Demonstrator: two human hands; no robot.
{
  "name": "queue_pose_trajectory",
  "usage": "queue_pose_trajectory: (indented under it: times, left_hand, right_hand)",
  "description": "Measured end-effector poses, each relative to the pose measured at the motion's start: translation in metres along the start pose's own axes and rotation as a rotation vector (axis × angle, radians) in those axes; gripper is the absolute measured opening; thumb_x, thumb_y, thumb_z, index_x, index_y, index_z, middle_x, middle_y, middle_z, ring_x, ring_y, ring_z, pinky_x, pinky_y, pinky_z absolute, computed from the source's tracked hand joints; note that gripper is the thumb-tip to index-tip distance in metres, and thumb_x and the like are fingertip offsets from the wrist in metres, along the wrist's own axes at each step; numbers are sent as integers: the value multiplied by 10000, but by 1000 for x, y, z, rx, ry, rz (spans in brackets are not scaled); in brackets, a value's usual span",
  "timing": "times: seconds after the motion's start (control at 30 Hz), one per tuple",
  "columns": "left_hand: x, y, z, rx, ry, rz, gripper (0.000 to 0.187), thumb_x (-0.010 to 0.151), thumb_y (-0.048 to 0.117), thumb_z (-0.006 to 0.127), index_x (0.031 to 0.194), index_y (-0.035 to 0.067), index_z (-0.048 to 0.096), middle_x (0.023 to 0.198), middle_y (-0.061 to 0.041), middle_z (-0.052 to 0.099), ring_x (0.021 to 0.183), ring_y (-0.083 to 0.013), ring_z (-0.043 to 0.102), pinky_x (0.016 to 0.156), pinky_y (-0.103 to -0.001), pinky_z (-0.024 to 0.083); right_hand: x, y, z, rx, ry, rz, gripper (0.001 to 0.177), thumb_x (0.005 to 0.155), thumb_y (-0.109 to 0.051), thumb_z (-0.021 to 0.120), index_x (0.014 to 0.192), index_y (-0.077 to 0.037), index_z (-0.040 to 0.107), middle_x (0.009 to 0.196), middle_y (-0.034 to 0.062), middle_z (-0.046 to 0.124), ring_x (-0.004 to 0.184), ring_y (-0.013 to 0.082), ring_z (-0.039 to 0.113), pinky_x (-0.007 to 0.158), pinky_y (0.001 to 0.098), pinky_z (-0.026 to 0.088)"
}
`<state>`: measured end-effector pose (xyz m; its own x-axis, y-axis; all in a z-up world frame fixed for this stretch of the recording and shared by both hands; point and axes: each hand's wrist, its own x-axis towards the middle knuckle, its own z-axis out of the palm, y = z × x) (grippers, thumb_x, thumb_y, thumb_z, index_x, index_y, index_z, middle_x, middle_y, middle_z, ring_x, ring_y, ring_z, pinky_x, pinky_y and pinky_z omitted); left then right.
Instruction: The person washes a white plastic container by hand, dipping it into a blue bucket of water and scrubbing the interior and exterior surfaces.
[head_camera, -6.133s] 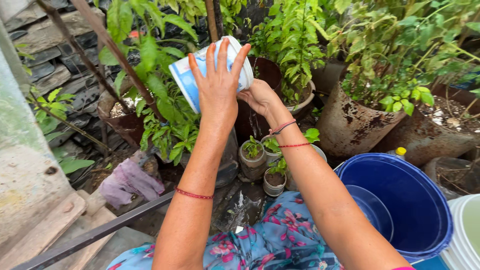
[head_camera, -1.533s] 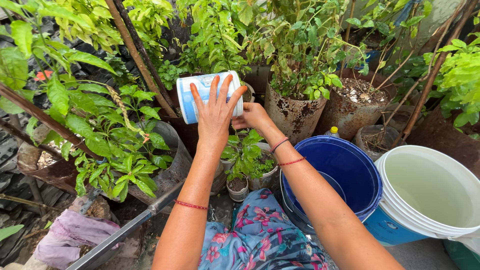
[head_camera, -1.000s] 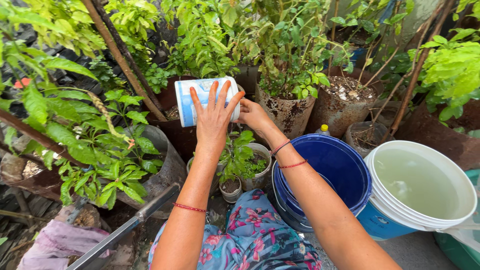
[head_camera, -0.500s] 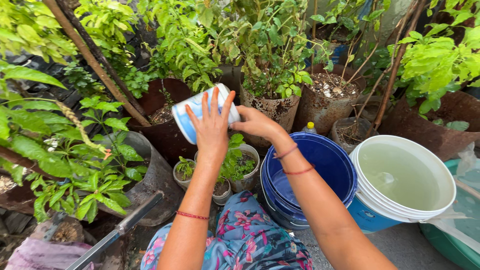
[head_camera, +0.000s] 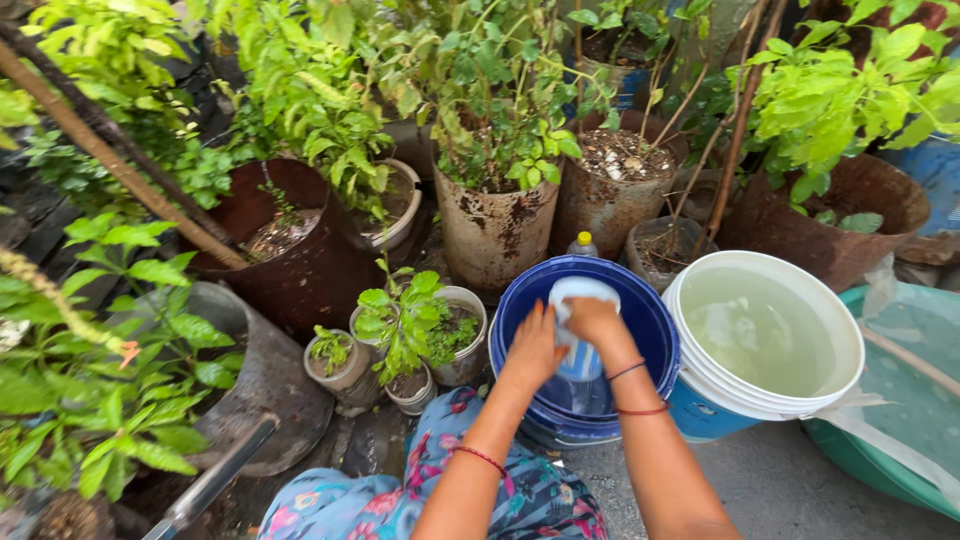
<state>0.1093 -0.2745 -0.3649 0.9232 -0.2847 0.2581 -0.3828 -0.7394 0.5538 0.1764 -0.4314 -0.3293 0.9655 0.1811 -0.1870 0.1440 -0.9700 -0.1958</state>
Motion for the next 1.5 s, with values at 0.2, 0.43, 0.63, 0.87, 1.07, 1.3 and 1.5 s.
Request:
queue_pose_trajectory:
  times: [0.2, 0.43, 0.63, 0.87, 1.07, 1.3, 1.5]
  left_hand:
    - [-20, -11, 56, 195, -420, -225, 854, 879, 396, 753, 1516, -16, 361, 1551, -228, 405, 1426, -374, 412, 1148, -496, 356]
    - [-17, -14, 78, 442, -747, -275, 782, 921, 462, 708, 1484, -19, 458, 1558, -197, 441, 1451, -339, 412, 1196, -523, 312]
    - [-22, -30, 108, 390, -701, -196, 898, 972, 473, 661, 1564, -68, 257, 1642, -256, 245, 1521, -383, 239, 1227, -533, 156]
    - [-27, -24, 96, 372, -593, -148, 911, 952, 462, 666, 1563, -84, 269, 1628, -255, 296, 1503, -380, 273, 1229, -516, 178]
    - [-22, -15, 76, 311, -500, -168, 933, 949, 434, 687, 1558, -104, 228, 1624, -265, 278, 1504, -389, 256, 1236, -509, 170]
    - [-15, 14, 11, -136, 14, -207, 1106, 768, 265, 865, 1548, -97, 169, 1620, -317, 220, 1515, -427, 230, 1228, -488, 208]
    - [-7, 46, -75, -285, 405, -179, 1086, 737, 227, 848, 1534, -107, 191, 1566, -338, 311, 1449, -452, 340, 1196, -480, 299]
  right_hand:
    - [12, -13, 45, -64, -369, 7, 629, 791, -424, 764, 1383, -276, 612, 1420, 66, 597, 1320, 292, 571, 1086, 564, 449]
    - [12, -40, 38, -180, -628, -255, 534, 884, -293, 645, 1404, -174, 625, 1420, 161, 601, 1324, 338, 578, 1107, 449, 460]
    - [2, -48, 16, -16, -631, -251, 556, 942, -275, 630, 1489, -256, 533, 1503, 117, 522, 1407, 321, 481, 1154, 423, 398]
    - [17, -28, 40, -20, -595, -173, 492, 949, -249, 635, 1439, -254, 593, 1480, 103, 599, 1370, 303, 561, 1107, 449, 454]
    - [40, -2, 76, -24, -333, 119, 517, 920, -292, 706, 1415, -370, 578, 1398, 45, 635, 1320, 238, 582, 1099, 545, 415]
    - [2, -28, 2, -50, 80, 29, 371, 904, -319, 695, 1275, -323, 682, 1098, 68, 758, 1045, 272, 722, 934, 520, 514]
    - [-56, -100, -81, 263, 360, -218, 384, 864, -255, 693, 1221, -112, 692, 1085, 173, 735, 1002, 392, 694, 858, 509, 536]
